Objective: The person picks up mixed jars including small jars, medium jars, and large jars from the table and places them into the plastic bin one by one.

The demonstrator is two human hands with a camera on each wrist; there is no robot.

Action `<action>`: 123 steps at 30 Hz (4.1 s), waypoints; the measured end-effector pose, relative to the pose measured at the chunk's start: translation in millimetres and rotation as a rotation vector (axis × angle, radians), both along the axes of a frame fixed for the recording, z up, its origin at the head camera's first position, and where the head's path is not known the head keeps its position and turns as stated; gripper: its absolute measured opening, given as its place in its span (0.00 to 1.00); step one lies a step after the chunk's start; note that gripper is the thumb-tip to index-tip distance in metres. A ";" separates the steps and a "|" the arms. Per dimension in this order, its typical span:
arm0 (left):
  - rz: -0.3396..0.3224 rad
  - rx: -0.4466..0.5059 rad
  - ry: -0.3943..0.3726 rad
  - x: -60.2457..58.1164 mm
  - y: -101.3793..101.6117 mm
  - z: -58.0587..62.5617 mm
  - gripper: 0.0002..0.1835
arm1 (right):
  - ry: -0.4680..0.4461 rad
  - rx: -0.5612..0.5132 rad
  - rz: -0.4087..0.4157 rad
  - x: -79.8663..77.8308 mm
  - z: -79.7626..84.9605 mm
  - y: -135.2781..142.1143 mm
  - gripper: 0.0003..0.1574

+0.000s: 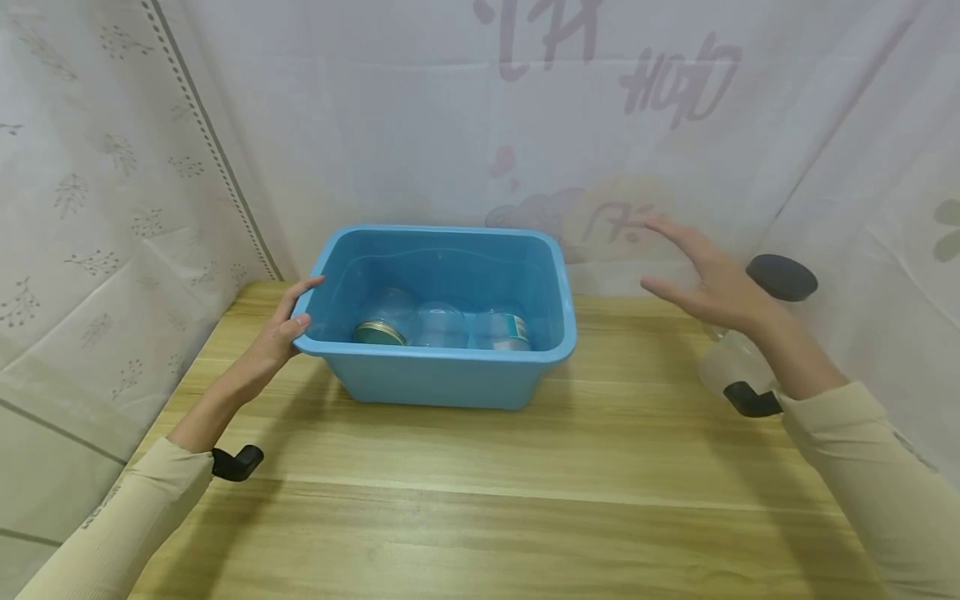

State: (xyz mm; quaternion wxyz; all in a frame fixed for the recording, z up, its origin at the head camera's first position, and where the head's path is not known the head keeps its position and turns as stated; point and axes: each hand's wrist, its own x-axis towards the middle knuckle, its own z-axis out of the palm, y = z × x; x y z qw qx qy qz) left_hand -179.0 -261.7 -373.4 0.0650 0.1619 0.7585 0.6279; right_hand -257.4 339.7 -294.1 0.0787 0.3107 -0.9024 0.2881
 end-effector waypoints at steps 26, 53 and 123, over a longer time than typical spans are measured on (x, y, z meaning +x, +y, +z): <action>-0.004 0.011 0.000 0.9 0.6 -2.1 0.32 | -0.095 -0.216 -0.163 13.8 -13.0 32.4 0.44; 0.016 0.017 -0.007 0.6 0.9 -2.0 0.32 | -0.079 -0.406 -0.169 25.9 -15.3 67.4 0.33; 0.015 -0.002 0.015 1.9 3.5 -0.8 0.34 | -0.219 -0.440 -0.193 50.4 -72.2 151.6 0.44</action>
